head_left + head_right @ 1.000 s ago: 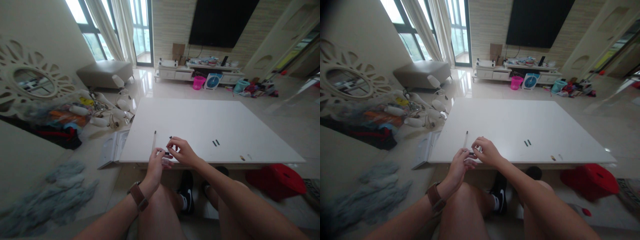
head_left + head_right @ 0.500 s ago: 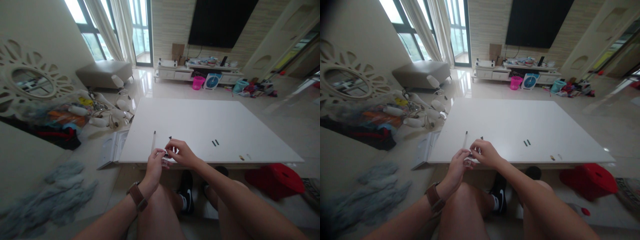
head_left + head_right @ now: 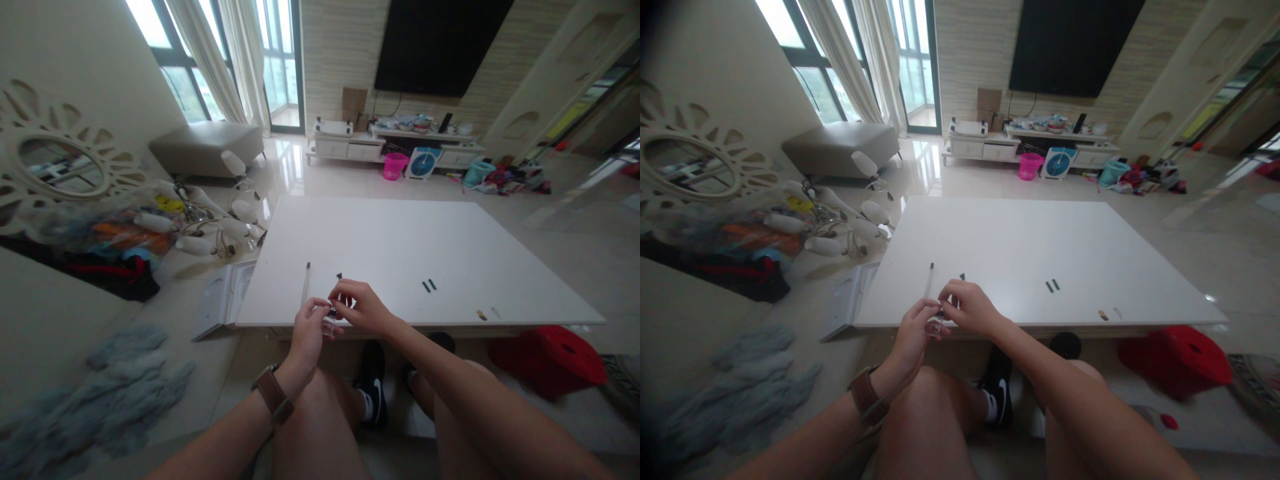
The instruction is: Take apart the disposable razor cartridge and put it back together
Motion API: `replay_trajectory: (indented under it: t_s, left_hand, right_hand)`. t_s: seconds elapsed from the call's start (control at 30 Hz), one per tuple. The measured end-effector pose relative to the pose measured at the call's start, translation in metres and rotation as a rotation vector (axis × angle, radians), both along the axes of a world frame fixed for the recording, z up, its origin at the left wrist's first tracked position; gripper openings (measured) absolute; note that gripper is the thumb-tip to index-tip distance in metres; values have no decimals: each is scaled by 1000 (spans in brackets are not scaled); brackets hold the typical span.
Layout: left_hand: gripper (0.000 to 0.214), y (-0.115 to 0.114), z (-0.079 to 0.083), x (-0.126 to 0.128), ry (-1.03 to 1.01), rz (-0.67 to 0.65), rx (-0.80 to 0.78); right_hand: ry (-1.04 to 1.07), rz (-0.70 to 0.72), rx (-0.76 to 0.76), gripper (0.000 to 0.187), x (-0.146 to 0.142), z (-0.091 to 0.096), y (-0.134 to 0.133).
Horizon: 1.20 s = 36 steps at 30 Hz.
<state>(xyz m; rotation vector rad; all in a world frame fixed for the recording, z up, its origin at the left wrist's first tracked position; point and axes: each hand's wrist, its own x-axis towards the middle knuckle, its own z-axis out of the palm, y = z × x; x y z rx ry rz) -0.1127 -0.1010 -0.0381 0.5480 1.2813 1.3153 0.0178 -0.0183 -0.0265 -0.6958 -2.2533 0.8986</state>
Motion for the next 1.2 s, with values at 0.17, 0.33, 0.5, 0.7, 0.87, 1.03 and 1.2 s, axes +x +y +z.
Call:
replay_trajectory:
  t_s: [0.17, 0.33, 0.5, 0.7, 0.87, 1.03, 1.2]
  left_hand:
    - [27, 1, -1, 0, 6, -3, 2]
    - [28, 0, 1, 1, 7, -1, -5]
    - [28, 1, 4, 1, -4, -34, -11]
    - [28, 1, 4, 2, -9, -47, -10]
    - [29, 0, 5, 2, -21, -47, -18]
    - [30, -1, 5, 2, -57, -37, -21]
    - [29, -2, 6, 1, -105, -34, -2]
  right_hand:
    - [8, 8, -23, 11, 0, 1, -1]
    - [-11, 18, -28, 11, 2, 1, 0]
    - [-29, -11, 8, 11, 11, -4, 9]
    - [-209, -76, 48, 12, 30, -16, 29]
    - [-690, -232, -6, 13, 74, -28, 71]
    - [-940, -457, -91, 22, 148, -46, 124]
    - [-1132, -608, -171, 26, 201, -77, 142]
